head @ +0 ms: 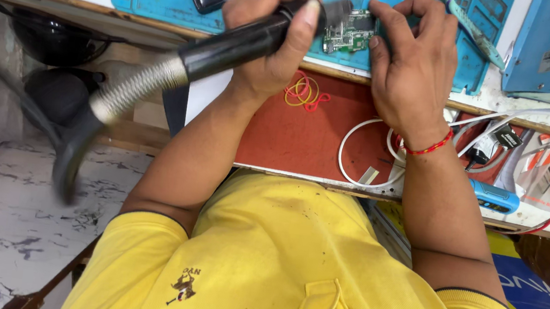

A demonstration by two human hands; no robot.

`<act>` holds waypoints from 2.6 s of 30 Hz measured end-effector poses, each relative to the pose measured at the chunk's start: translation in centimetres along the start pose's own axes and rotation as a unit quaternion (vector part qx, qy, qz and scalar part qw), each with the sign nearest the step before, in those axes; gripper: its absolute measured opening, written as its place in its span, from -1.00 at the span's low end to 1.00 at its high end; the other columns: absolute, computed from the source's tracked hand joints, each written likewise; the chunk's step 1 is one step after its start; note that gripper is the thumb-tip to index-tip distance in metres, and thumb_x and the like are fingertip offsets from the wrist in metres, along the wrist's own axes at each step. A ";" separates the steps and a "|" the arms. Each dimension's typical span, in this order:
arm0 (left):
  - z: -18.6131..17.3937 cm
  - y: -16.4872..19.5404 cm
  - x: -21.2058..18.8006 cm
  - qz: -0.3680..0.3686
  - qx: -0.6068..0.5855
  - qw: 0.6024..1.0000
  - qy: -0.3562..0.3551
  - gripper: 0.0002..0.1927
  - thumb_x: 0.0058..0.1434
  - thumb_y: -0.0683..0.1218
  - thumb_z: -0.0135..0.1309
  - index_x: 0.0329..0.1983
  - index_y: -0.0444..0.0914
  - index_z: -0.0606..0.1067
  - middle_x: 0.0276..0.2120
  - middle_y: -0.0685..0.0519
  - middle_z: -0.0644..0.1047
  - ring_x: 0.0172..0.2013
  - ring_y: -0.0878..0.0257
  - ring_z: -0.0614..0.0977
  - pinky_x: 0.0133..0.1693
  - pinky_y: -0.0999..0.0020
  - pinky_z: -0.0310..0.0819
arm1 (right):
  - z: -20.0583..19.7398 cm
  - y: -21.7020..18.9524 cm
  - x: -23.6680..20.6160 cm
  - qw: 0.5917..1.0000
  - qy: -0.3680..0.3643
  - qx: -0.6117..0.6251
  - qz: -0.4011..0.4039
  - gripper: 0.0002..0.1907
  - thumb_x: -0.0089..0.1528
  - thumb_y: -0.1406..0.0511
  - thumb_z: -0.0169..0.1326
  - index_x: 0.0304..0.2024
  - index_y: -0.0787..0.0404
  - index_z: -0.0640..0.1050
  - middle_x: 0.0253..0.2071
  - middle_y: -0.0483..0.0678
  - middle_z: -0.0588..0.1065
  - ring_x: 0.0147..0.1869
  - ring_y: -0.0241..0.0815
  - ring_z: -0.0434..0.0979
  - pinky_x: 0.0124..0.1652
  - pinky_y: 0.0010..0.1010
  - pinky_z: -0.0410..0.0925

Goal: The person uses a hot air gun to apply heat to a small green circuit board while holding it with their other hand. The person works at a cluttered desk, focusing on specific components on the board.

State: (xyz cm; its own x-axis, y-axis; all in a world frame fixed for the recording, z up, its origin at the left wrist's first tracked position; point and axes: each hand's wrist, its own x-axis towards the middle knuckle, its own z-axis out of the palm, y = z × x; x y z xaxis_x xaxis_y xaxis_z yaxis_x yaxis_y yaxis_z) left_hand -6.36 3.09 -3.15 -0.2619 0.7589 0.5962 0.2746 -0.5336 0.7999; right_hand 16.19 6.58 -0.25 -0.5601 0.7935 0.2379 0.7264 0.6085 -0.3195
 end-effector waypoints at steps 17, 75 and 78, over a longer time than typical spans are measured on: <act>0.2 -0.6 0.0 -0.009 -0.007 1.000 0.028 -0.77 0.39 -0.02 0.15 -0.16 -0.30 0.60 -0.29 0.02 0.61 -0.25 0.22 0.61 -0.19 0.37 0.49 | 0.2 0.1 -0.1 1.000 0.015 0.005 0.002 -0.63 0.38 0.42 0.19 0.24 0.18 0.55 0.11 0.00 0.37 0.12 0.04 0.34 0.09 -0.14 0.30; 0.1 -0.6 -0.1 -0.020 -0.007 0.999 -0.036 -0.84 0.37 -0.09 0.18 -0.16 -0.30 0.60 -0.31 0.00 0.60 -0.27 0.20 0.59 -0.17 0.34 0.44 | 0.3 0.5 -0.2 0.999 0.018 0.019 -0.018 -0.65 0.37 0.43 0.21 0.22 0.20 0.56 0.10 -0.01 0.37 0.08 0.01 0.33 0.07 -0.17 0.30; 0.0 -0.8 0.0 -0.012 -0.001 0.999 -0.043 -0.83 0.38 -0.07 0.18 -0.14 -0.29 0.60 -0.26 0.00 0.62 -0.26 0.21 0.61 -0.16 0.34 0.46 | 0.4 0.6 -0.3 1.000 0.019 0.015 -0.020 -0.65 0.37 0.43 0.21 0.22 0.20 0.56 0.10 -0.01 0.36 0.12 0.03 0.33 0.08 -0.17 0.30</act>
State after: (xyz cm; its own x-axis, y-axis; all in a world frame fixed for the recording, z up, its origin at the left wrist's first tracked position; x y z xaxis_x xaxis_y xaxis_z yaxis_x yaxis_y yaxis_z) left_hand -6.56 3.46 -3.78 -0.1883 0.8012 0.5680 0.2669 -0.5149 0.8147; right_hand 16.61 6.74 -0.86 -0.5726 0.7688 0.2848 0.6916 0.6395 -0.3357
